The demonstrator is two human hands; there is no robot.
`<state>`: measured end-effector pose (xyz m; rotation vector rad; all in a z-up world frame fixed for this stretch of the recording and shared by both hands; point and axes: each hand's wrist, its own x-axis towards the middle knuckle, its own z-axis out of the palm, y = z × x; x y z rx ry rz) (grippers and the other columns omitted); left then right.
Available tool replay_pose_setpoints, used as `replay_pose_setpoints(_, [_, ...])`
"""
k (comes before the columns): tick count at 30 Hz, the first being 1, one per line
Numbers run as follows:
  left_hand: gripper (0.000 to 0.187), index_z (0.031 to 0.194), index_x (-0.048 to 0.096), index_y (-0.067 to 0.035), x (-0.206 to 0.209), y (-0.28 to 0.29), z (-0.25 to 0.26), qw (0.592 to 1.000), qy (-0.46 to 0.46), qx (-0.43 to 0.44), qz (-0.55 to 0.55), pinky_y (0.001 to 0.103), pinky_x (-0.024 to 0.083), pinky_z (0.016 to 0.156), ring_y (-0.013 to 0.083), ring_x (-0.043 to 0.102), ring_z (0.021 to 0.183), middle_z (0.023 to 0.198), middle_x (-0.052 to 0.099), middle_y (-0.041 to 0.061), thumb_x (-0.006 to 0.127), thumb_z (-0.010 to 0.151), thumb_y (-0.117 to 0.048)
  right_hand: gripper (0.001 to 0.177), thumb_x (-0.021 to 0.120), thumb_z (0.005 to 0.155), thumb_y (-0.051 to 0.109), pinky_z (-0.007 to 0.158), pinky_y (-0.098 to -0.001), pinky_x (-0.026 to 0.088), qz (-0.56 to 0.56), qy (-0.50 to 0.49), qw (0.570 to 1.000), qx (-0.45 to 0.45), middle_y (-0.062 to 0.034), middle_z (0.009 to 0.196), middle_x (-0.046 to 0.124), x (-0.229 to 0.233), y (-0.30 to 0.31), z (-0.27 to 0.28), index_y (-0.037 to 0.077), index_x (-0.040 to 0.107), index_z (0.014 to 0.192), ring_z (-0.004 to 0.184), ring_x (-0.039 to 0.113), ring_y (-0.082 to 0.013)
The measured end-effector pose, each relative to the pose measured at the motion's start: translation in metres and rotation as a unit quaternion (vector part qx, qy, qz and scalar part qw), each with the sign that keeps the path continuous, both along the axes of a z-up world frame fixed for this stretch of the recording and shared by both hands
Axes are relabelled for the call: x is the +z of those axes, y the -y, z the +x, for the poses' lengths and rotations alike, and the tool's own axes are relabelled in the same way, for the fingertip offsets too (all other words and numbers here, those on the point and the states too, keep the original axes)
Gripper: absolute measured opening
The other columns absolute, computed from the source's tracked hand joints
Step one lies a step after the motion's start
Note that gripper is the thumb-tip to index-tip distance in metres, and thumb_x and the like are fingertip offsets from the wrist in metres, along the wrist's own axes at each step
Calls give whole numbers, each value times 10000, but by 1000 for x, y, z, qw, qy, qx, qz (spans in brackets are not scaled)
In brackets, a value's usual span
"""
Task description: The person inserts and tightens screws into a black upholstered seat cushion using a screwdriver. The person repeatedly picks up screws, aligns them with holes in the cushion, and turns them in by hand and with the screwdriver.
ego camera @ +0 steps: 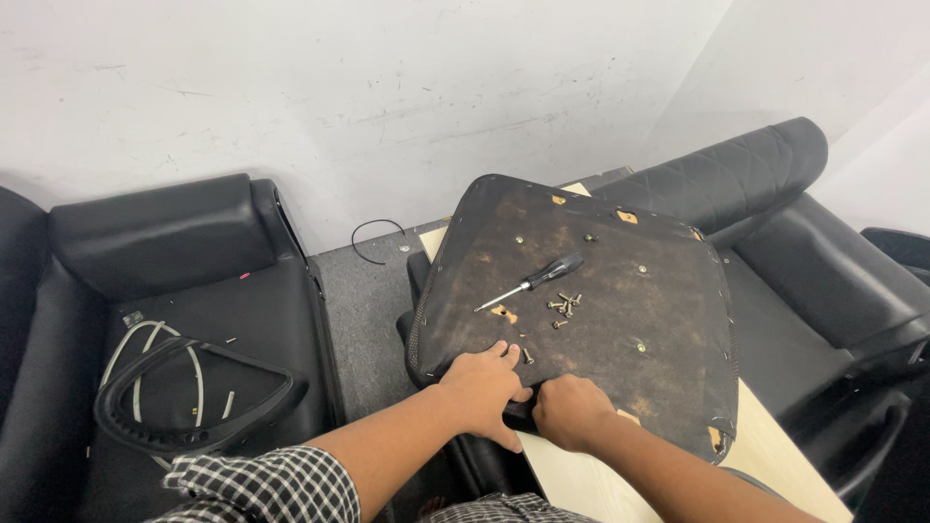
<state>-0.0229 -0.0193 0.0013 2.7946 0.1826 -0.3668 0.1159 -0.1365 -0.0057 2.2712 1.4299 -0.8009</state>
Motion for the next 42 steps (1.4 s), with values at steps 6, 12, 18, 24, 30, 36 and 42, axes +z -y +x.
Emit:
replay_pose_setpoints(6, [720, 1309, 701, -315, -6, 3, 1, 1000, 8, 1, 26, 482, 494, 1029, 418, 340, 1480, 1605, 331, 256, 855, 646, -547, 281, 534, 955, 206, 819, -481, 575, 20, 15, 980, 195, -139, 951, 713, -26, 2, 15, 86, 778, 884, 940, 697, -352])
replay_pose_setpoints(12, [695, 1322, 688, -332, -1, 2, 0, 999, -13, 30, -2, 462, 458, 1078, 347, 315, 1506, 1630, 311, 193, 820, 675, -546, 275, 538, 957, 206, 805, -474, 577, 43, 8, 970, 238, -148, 943, 705, -37, 6, 25, 73, 770, 895, 922, 698, -351])
replay_pose_setpoints(18, [694, 1332, 683, -337, 7, 1, -2, 999, -18, 30, -18, 455, 472, 1066, 315, 311, 1519, 1655, 292, 166, 801, 681, -547, 301, 503, 974, 222, 791, -484, 577, 32, -2, 970, 241, -143, 946, 702, -33, 4, 27, 70, 743, 872, 916, 696, -352])
replay_pose_setpoints(24, [707, 1361, 620, -402, 10, -1, -6, 998, -40, 31, -26, 451, 483, 1044, 273, 261, 1535, 1667, 231, 126, 863, 697, -386, 376, 492, 989, 297, 843, -479, 554, 53, -47, 992, 104, -157, 916, 716, -22, 4, 23, 52, 715, 813, 911, 700, -347])
replay_pose_setpoints(30, [653, 1380, 622, -382, -8, 1, -3, 999, -14, 38, -20, 428, 503, 1044, 305, 279, 1534, 1670, 255, 157, 597, 877, 35, 361, 504, 971, 290, 818, -485, 553, 70, -40, 992, 100, -158, 878, 728, -20, 5, 20, 74, 720, 778, 858, 701, -363])
replay_pose_setpoints(36, [648, 1373, 638, -301, -22, -2, -9, 998, 52, 16, -43, 449, 269, 1208, 336, 230, 1534, 1638, 269, 177, 592, 838, 61, 267, 549, 913, 218, 719, -501, 567, 75, 15, 971, 228, -153, 824, 691, -24, 11, 16, 72, 712, 761, 788, 691, -361])
replay_pose_setpoints(42, [650, 1385, 623, -320, -21, -8, -10, 999, 29, -19, -25, 443, 299, 1203, 343, 234, 1529, 1631, 268, 195, 590, 851, 49, 259, 550, 913, 200, 728, -499, 559, 73, 13, 972, 222, -151, 836, 703, -24, 12, 11, 74, 713, 755, 799, 688, -359])
